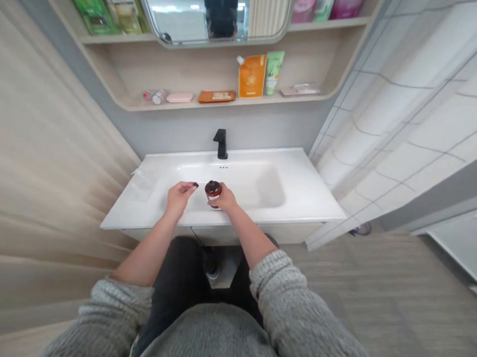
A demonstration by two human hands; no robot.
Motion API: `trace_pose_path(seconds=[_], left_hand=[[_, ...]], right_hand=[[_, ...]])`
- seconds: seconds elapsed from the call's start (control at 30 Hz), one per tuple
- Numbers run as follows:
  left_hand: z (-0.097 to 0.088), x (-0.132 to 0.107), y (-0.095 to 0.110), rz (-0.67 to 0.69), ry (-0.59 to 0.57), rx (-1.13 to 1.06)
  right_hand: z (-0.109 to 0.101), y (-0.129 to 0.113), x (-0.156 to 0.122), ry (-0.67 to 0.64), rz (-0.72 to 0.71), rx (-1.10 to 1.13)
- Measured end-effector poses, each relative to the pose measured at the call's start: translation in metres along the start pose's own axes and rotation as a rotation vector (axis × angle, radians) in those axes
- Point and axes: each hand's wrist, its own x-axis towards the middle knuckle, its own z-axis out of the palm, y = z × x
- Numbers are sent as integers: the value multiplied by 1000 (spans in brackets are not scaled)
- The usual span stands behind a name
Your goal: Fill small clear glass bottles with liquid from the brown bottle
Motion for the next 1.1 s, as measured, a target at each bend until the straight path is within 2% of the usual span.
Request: trace_pose_path(seconds=[0.1,0.23,0.43,0.57,0.67,0.8,0.97,1.1], left_hand=[[21,12,23,65,-46,54],[38,15,42,93,-157,275],[27,8,58,196,-277,625],[22,17,83,297,-506,918],[29,24,104,292,-614,1158],[45,25,116,256,-620,1372],[52,23,117,188,-604,1468],[41,25,126,311,-795,1277]], right_hand=[[-1,-3,-3,-24,-16,-31],[-2,-5,-6,-49,-38,-27],[1,-3,-5,-63,-88,-68],[3,0,-3,-88,-97,-81],[4,2,-2,-88,-120,-77],[5,3,-2,-101,-126,-47],[4,1,-4,-77,-136,-54],[2,-1,-4,-66,-112,-55]])
